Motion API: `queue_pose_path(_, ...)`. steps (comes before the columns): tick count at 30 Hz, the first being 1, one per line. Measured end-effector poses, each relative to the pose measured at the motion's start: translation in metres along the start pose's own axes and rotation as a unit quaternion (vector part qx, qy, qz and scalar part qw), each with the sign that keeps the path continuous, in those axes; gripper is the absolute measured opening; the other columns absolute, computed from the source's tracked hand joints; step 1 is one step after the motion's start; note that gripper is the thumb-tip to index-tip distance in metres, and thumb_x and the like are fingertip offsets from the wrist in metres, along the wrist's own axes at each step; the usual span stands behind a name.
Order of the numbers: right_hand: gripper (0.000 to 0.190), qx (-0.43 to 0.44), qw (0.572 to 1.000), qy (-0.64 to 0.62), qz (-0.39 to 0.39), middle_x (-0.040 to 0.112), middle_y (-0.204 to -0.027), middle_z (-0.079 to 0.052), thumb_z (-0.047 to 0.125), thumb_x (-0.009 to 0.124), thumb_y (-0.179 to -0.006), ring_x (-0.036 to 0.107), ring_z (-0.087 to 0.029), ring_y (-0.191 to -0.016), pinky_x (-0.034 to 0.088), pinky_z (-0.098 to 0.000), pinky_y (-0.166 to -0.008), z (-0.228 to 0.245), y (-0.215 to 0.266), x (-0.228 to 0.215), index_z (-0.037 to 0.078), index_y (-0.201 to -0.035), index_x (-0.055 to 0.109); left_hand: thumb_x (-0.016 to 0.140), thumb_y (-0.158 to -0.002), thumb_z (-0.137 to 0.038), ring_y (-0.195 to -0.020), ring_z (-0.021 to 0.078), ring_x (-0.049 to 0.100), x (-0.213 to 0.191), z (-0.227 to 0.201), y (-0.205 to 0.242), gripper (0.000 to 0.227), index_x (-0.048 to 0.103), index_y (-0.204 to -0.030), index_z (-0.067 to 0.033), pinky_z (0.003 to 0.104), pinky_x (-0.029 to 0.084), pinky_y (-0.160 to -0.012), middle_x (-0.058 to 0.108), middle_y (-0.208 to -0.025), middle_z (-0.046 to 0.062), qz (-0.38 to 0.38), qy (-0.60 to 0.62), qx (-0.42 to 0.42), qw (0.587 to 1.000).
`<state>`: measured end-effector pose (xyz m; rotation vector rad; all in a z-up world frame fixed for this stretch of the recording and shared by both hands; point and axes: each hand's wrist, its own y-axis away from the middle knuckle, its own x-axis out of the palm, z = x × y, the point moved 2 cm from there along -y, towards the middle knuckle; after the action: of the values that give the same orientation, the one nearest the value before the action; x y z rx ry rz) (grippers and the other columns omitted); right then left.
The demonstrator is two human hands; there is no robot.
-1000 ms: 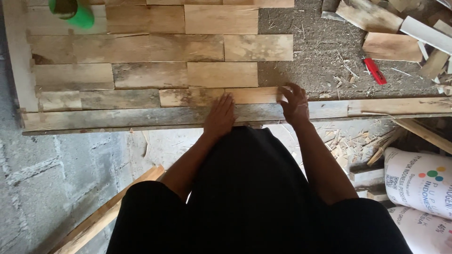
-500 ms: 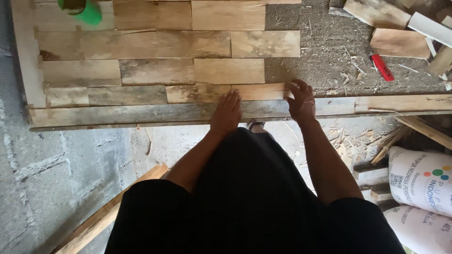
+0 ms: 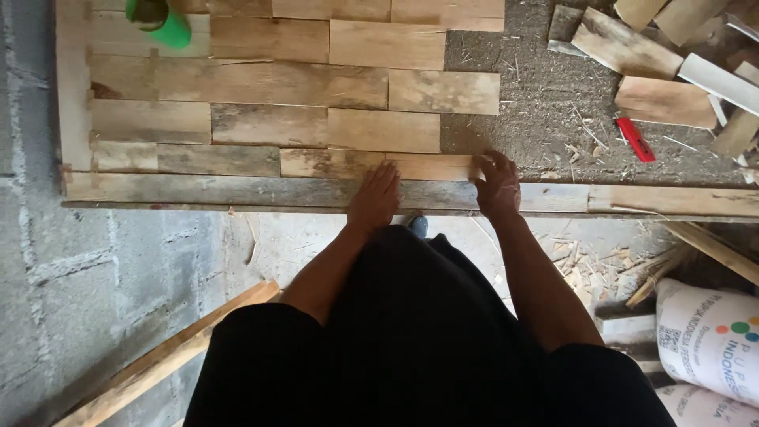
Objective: Arranging and fitting thin wood panels on a flat surface to create a patterned floor or wall.
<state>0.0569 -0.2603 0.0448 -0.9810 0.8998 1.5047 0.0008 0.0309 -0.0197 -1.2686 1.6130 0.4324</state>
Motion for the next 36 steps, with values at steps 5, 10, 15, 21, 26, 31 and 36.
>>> queue_pose_path(5,0.051,0.006,1.0,-0.01,-0.001,0.054,-0.146,-0.011,0.013,0.084,-0.081,0.048,-0.037,-0.132,0.044,-0.0475,-0.109,0.003,-0.001,-0.004,0.015,-0.13,0.07,0.065,-0.097,-0.02,-0.15,0.0396,0.039,0.0,0.0,-0.002,0.054,0.054,-0.142,0.0085,0.053,0.029,-0.126,0.047,-0.156,0.026,-0.022,0.008,0.006,1.0)
queue_pose_path(10,0.054,-0.018,1.0,-0.018,-0.013,0.054,-0.146,-0.011,0.013,0.083,-0.082,0.05,-0.036,-0.131,0.045,-0.0477,-0.11,-0.003,0.001,-0.003,0.014,-0.134,0.067,0.068,-0.093,-0.022,-0.147,0.0434,0.041,0.008,0.002,-0.002,0.055,0.055,-0.137,0.0086,0.057,0.029,-0.123,0.049,-0.151,0.028,-0.011,-0.004,0.021,1.0)
queue_pose_path(15,0.061,-0.049,0.999,0.001,-0.014,0.054,-0.144,-0.016,0.015,0.086,-0.081,0.049,-0.042,-0.13,0.043,-0.0506,-0.109,-0.009,-0.003,-0.003,0.011,-0.138,0.063,0.068,-0.089,-0.017,-0.148,0.0426,0.041,0.019,0.01,0.0,0.063,0.052,-0.143,0.01,0.057,0.028,-0.126,0.047,-0.155,0.028,0.017,-0.051,0.015,0.998)
queue_pose_path(21,0.067,-0.027,0.999,-0.023,0.008,0.055,-0.144,-0.016,0.014,0.083,-0.082,0.05,-0.041,-0.129,0.043,-0.0505,-0.107,0.008,-0.005,-0.016,0.01,-0.145,0.061,0.067,-0.089,-0.029,-0.147,0.0482,0.037,0.015,0.019,0.008,0.069,0.049,-0.144,0.0091,0.058,0.026,-0.125,0.044,-0.155,0.031,-0.002,0.118,-0.002,0.993)
queue_pose_path(26,0.055,0.011,0.998,0.055,-0.032,0.06,-0.143,-0.015,0.02,0.083,-0.087,0.054,-0.036,-0.128,0.042,-0.0506,-0.106,0.013,-0.015,0.0,0.008,-0.137,0.063,0.061,-0.095,-0.024,-0.149,0.0451,0.039,-0.008,0.044,0.008,0.059,0.052,-0.145,0.0064,0.056,0.027,-0.128,0.045,-0.156,0.028,-0.009,0.104,-0.074,0.992)
queue_pose_path(31,0.037,0.049,0.996,0.068,-0.017,0.067,-0.136,-0.012,0.021,0.074,-0.098,0.057,-0.033,-0.123,0.039,-0.0493,-0.107,0.04,-0.037,0.013,0.014,-0.134,0.069,0.057,-0.105,-0.017,-0.155,0.0386,0.038,-0.059,0.086,0.002,0.042,0.057,-0.143,0.0005,0.055,0.026,-0.132,0.043,-0.162,0.021,-0.161,0.049,-0.112,0.979)
queue_pose_path(36,0.023,0.059,0.998,0.006,-0.031,0.074,-0.119,-0.009,0.022,0.074,-0.096,0.062,-0.031,-0.111,0.039,-0.0495,-0.102,0.07,-0.053,0.026,0.016,-0.117,0.077,0.054,-0.096,-0.011,-0.153,0.0425,0.032,-0.059,0.108,0.002,0.053,0.053,-0.146,0.0072,0.056,0.022,-0.127,0.039,-0.162,0.025,-0.059,-0.019,-0.129,0.99)
